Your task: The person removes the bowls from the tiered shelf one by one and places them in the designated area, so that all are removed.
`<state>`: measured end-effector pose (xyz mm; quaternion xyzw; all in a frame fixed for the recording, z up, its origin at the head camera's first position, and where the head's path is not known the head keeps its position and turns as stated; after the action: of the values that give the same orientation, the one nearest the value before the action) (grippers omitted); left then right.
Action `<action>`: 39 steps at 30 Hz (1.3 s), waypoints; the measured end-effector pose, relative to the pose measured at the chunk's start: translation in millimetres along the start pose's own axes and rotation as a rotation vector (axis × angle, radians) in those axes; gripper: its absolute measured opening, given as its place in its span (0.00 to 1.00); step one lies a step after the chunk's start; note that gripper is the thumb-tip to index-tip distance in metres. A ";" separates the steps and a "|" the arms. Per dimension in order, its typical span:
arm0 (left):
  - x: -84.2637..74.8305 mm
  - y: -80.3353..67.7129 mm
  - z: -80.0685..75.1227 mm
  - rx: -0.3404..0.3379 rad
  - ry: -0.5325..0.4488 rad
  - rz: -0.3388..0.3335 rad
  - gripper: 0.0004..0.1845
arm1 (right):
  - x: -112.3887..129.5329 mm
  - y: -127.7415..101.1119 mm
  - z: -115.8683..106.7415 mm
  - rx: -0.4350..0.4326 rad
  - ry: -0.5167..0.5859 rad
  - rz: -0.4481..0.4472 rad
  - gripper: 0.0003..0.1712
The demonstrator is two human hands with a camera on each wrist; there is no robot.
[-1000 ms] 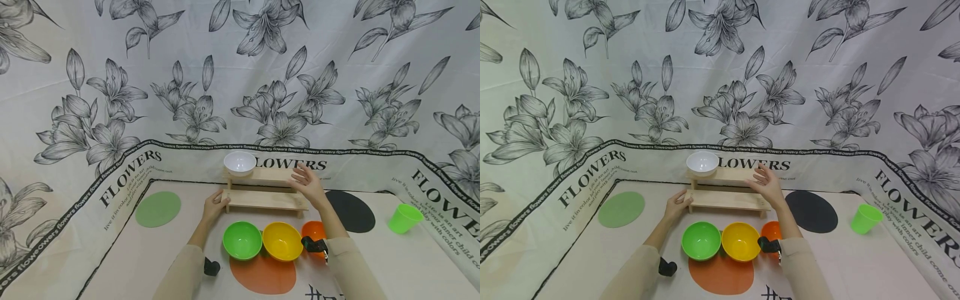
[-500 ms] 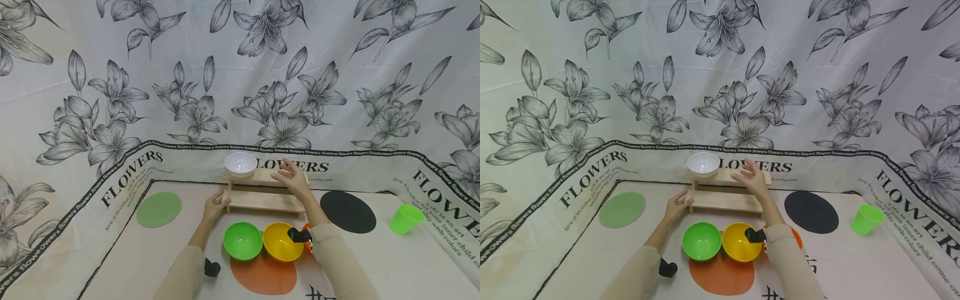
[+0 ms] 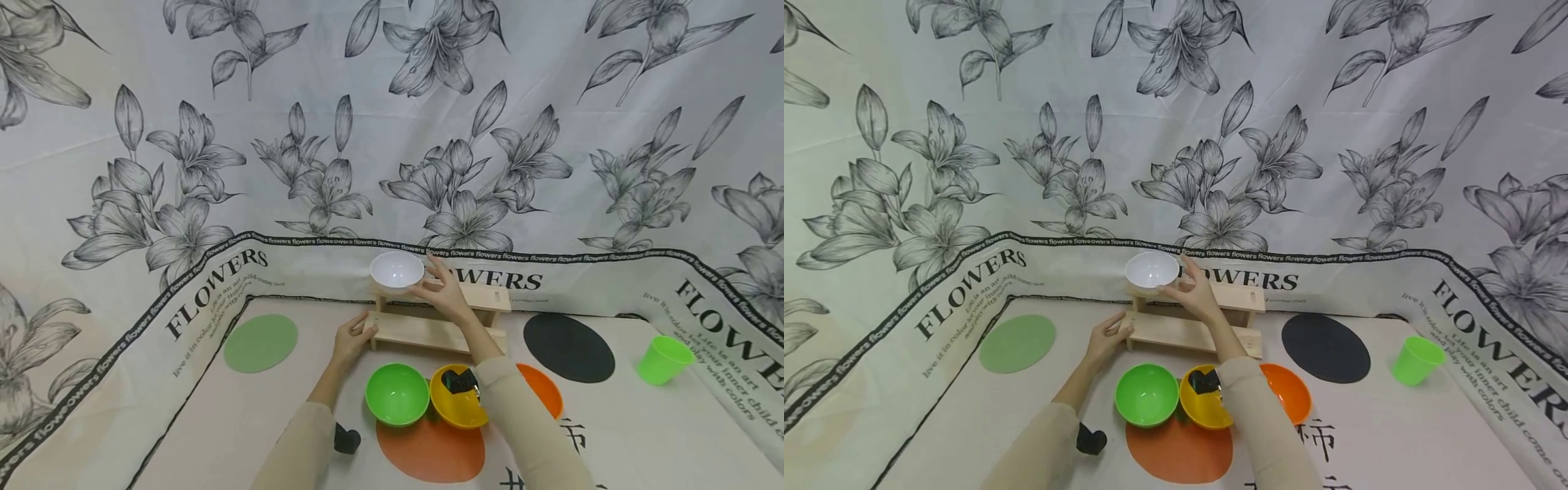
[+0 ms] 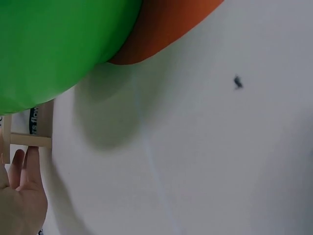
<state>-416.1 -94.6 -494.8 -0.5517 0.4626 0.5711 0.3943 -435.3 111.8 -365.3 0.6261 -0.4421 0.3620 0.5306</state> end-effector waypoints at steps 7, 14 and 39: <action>-0.1 -0.4 -0.8 -0.009 0.003 0.004 0.30 | 1.6 5.9 24.1 0.031 -0.055 0.012 0.48; 0.6 -0.7 1.0 0.026 -0.028 0.010 0.30 | -5.1 5.5 29.4 0.001 -0.130 0.086 0.49; -3.8 -4.1 0.3 0.010 0.021 0.092 0.19 | -9.5 -16.7 7.3 -0.074 -0.043 0.102 0.52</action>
<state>-411.9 -93.0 -491.4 -0.5339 0.4945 0.5805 0.3653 -423.0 107.0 -381.1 0.5903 -0.4979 0.3582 0.5247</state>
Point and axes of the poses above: each hand's wrist, its own y-axis towards the middle knuckle, its own z-axis out of the palm, x = y × z, the point moved 8 cm from there along y, towards the middle knuckle, and after that the axes turned 13 degrees about -x, right-handed, at the moved point
